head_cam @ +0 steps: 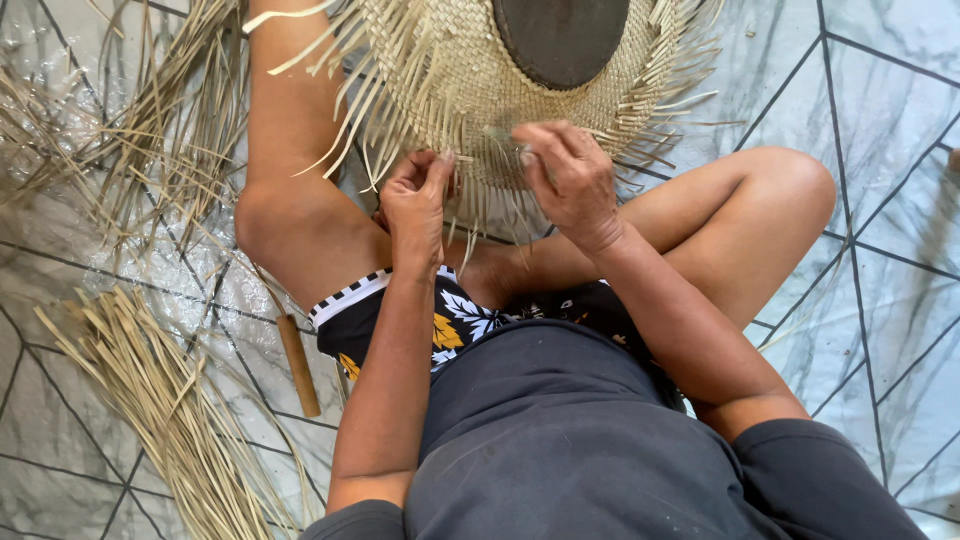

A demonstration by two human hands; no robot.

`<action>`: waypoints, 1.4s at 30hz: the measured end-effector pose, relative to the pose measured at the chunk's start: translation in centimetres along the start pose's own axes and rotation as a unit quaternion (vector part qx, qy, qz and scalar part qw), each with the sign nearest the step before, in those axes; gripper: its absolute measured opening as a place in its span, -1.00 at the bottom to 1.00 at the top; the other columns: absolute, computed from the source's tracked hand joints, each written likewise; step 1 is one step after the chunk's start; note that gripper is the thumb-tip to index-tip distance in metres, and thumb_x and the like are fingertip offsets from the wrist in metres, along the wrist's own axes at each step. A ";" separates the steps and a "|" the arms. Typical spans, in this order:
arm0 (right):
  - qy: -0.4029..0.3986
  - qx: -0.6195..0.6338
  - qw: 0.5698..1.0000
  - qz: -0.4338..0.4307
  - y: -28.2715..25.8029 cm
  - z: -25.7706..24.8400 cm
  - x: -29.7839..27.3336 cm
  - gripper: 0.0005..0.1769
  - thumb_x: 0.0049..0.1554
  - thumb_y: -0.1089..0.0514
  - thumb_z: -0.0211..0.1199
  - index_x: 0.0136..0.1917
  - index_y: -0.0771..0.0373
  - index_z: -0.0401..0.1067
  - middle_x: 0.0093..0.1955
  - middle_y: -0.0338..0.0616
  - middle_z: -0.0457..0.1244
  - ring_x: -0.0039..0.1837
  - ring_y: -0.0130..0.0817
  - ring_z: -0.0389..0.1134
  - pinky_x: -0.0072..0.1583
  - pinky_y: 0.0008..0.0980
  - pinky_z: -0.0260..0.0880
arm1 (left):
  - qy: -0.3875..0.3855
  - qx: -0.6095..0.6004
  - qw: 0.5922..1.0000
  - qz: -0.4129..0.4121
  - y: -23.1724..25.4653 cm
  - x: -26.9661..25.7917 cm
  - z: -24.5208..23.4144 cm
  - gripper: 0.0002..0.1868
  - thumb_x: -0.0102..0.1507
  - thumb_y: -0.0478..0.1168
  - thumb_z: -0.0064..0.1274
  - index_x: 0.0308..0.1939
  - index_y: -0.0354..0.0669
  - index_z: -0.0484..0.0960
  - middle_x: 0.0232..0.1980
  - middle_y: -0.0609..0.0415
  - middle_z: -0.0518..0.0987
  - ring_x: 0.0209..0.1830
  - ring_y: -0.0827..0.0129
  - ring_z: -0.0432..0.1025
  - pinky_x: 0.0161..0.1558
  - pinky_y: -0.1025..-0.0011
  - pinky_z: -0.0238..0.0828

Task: The person weaves the edges of a straw hat by hand using thin straw strands.

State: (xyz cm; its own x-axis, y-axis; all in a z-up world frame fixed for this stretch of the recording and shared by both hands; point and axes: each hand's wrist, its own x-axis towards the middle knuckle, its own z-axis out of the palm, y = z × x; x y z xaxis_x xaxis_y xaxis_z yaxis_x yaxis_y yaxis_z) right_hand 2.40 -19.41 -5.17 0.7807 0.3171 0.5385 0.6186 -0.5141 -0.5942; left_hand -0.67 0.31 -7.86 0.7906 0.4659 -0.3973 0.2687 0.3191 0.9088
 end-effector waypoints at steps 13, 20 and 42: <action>0.056 -0.108 0.992 0.021 -0.1 4.6 -0.1 -0.87 0.18 -0.02 0.27 -0.08 0.02 0.48 -0.27 -0.18 0.28 -0.21 -0.12 0.38 -0.07 -0.19 0.42 | -0.046 0.204 0.972 0.108 -0.5 -0.8 -1.2 -0.85 0.19 -0.22 0.33 -0.19 -0.13 0.78 -0.30 -0.03 0.69 -0.25 0.36 0.59 -0.16 0.32 0.58; -0.032 -0.064 0.997 0.042 -0.4 3.6 -0.2 -0.92 0.10 0.16 0.14 -0.09 0.09 0.40 -0.19 -0.23 0.33 -0.10 -0.16 0.35 0.00 -0.11 0.12 | -0.043 0.280 0.942 0.179 -1.1 -1.8 -1.5 -0.83 0.44 -0.33 0.14 0.02 -0.41 0.69 -0.16 -0.05 0.65 -0.16 0.40 0.47 -0.02 0.44 0.47; -0.023 -0.091 0.995 -0.021 -0.2 1.7 -0.7 -0.68 0.36 -0.12 0.00 0.07 0.13 0.41 -0.21 -0.24 0.27 -0.15 -0.19 0.28 0.01 -0.21 0.15 | 0.001 0.214 0.965 0.149 -0.1 -3.6 1.2 -0.81 0.48 -0.23 0.03 0.01 -0.27 0.69 -0.11 0.13 0.65 -0.11 0.59 0.42 -0.04 0.51 0.39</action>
State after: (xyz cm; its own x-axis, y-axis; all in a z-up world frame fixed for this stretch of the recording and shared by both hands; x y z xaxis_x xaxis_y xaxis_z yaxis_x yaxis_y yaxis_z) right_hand 1.85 -18.16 -6.47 0.7605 0.3757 0.5296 0.6278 -0.6336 -0.4521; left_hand -2.89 -2.42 -6.35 0.8665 0.4869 -0.1103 0.2333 -0.1996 0.9517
